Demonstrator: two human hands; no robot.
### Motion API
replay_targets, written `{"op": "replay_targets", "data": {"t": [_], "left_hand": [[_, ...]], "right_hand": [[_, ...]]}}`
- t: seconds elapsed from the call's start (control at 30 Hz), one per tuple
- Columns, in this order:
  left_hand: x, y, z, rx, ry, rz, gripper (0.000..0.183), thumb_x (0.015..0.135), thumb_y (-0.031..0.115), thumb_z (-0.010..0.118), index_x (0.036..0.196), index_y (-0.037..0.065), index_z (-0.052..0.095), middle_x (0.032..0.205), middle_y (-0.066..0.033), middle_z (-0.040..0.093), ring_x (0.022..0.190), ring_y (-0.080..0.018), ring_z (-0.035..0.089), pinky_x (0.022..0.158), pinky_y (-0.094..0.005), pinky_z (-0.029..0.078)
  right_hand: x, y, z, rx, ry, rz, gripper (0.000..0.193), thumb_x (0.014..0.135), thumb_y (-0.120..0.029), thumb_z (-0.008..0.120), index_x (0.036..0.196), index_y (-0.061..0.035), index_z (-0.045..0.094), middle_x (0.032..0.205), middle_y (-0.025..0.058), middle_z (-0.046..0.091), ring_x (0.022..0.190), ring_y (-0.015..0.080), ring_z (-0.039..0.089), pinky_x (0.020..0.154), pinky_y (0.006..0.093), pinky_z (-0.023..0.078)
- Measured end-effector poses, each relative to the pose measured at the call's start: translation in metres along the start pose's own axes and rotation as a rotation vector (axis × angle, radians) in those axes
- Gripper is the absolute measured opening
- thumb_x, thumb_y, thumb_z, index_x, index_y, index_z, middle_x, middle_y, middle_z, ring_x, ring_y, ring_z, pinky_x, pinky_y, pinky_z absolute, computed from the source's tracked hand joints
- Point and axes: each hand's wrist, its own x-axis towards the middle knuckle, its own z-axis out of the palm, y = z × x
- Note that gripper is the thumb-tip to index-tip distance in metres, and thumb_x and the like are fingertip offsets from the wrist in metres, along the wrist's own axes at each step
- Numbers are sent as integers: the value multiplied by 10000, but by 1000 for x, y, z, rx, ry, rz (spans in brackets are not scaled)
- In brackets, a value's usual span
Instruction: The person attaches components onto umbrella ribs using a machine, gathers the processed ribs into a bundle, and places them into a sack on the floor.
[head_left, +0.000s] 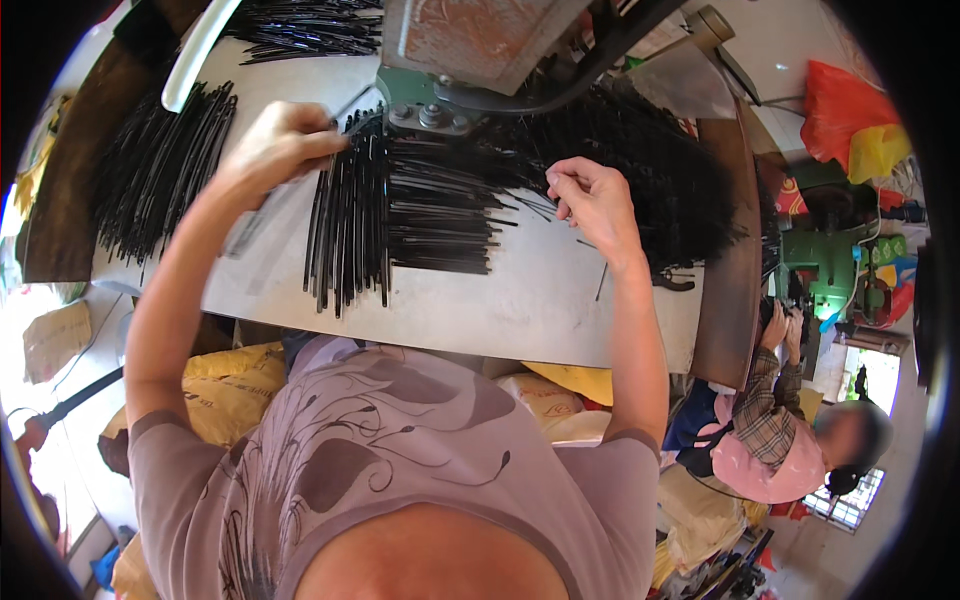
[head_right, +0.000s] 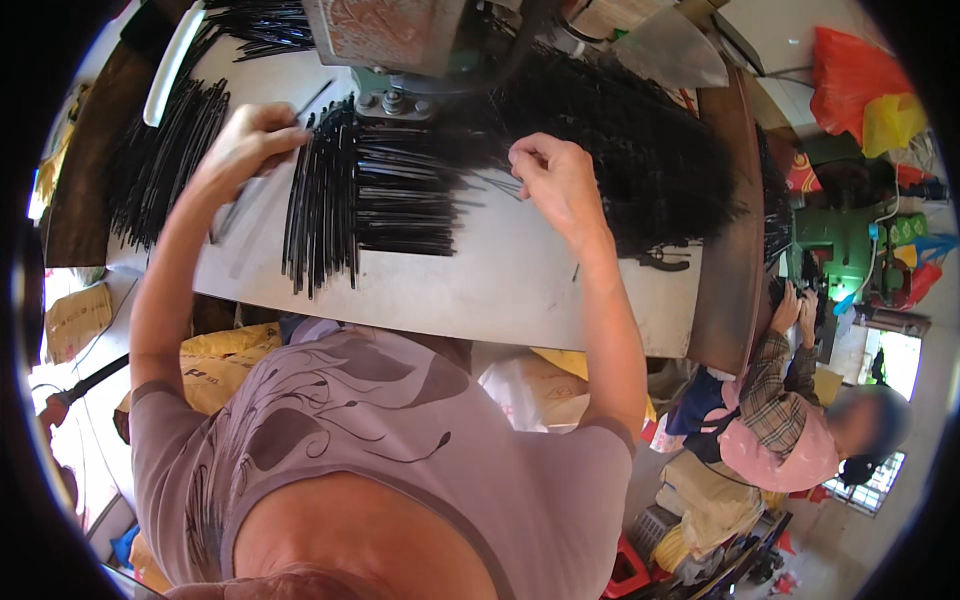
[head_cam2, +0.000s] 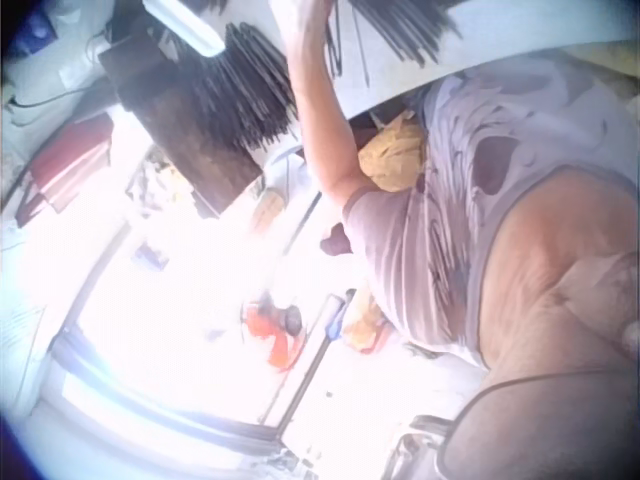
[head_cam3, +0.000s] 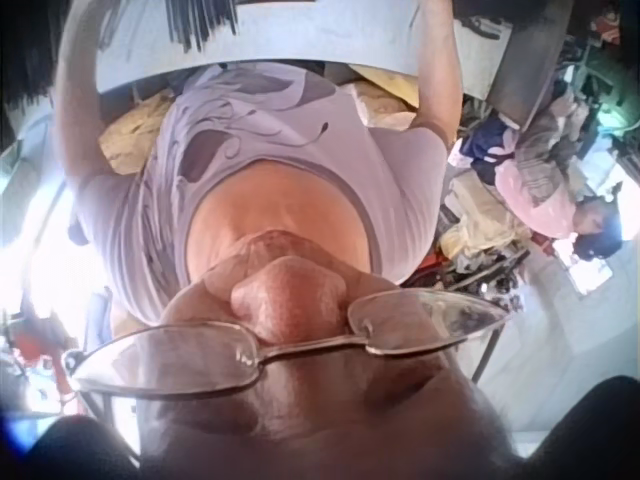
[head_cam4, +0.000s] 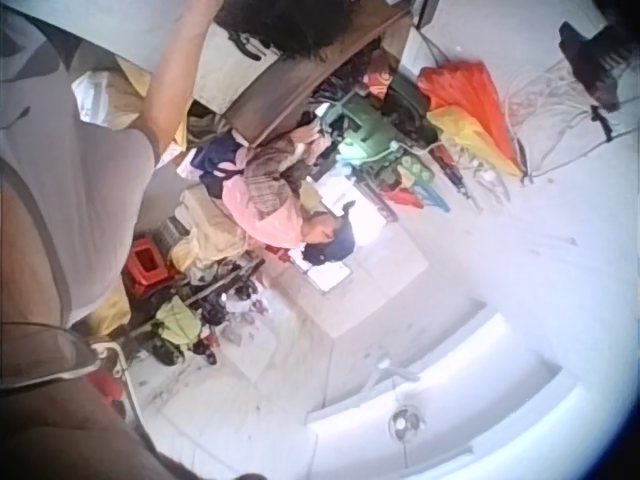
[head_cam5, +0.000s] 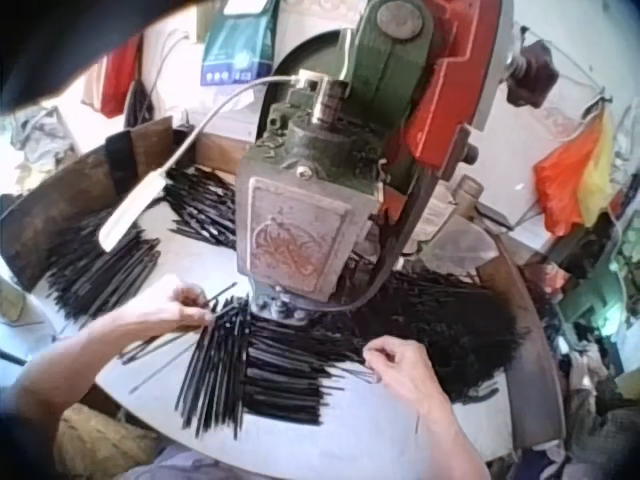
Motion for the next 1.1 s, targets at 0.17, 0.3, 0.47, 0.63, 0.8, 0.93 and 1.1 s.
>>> {"op": "replay_targets", "data": {"t": [0.17,0.3,0.47,0.63,0.8,0.93,1.1], "left_hand": [[-13,-41,-24,1008,522,503,285,703,128,635,939,-4,541,875,-144,549,771,-299,541,665,-364,446],[-20,-6,31,717,266,732,162,693,65,621,831,8,556,784,-118,523,718,-289,526,632,-343,447],[-3,7,90,774,151,803,173,664,-3,568,826,9,510,818,-108,472,805,-265,482,715,-345,416],[11,-9,98,811,158,891,222,622,-20,528,839,11,493,822,-115,444,805,-267,466,719,-346,399],[10,-11,93,832,173,994,194,625,-9,513,816,15,487,804,-108,432,789,-256,462,689,-340,392],[10,-14,92,731,227,979,158,675,6,536,826,20,489,795,-97,427,764,-251,457,670,-335,390],[6,-5,99,623,243,1015,141,701,17,544,831,23,489,793,-100,428,757,-250,457,676,-326,399]], "right_hand": [[-5,9,4,-562,-79,-320,172,731,-113,563,860,-2,592,779,135,588,678,253,588,614,331,464],[-4,8,23,-946,-57,-396,130,730,-115,554,820,-25,582,831,132,555,775,315,559,669,396,455],[-3,10,30,-992,-13,-417,90,743,-87,525,792,-24,565,818,137,561,749,320,562,665,410,448],[-10,-6,15,-671,-37,-244,141,747,-35,474,850,27,548,926,232,569,767,352,573,704,396,456],[0,1,17,-133,-43,-84,130,752,-42,501,852,34,534,711,130,579,593,220,572,549,297,458],[6,-2,22,248,-21,-84,111,752,-28,515,836,44,526,637,66,543,533,104,543,451,218,424],[9,-3,23,448,29,-32,128,732,-30,523,830,52,522,651,78,556,543,116,551,462,215,432]]}}
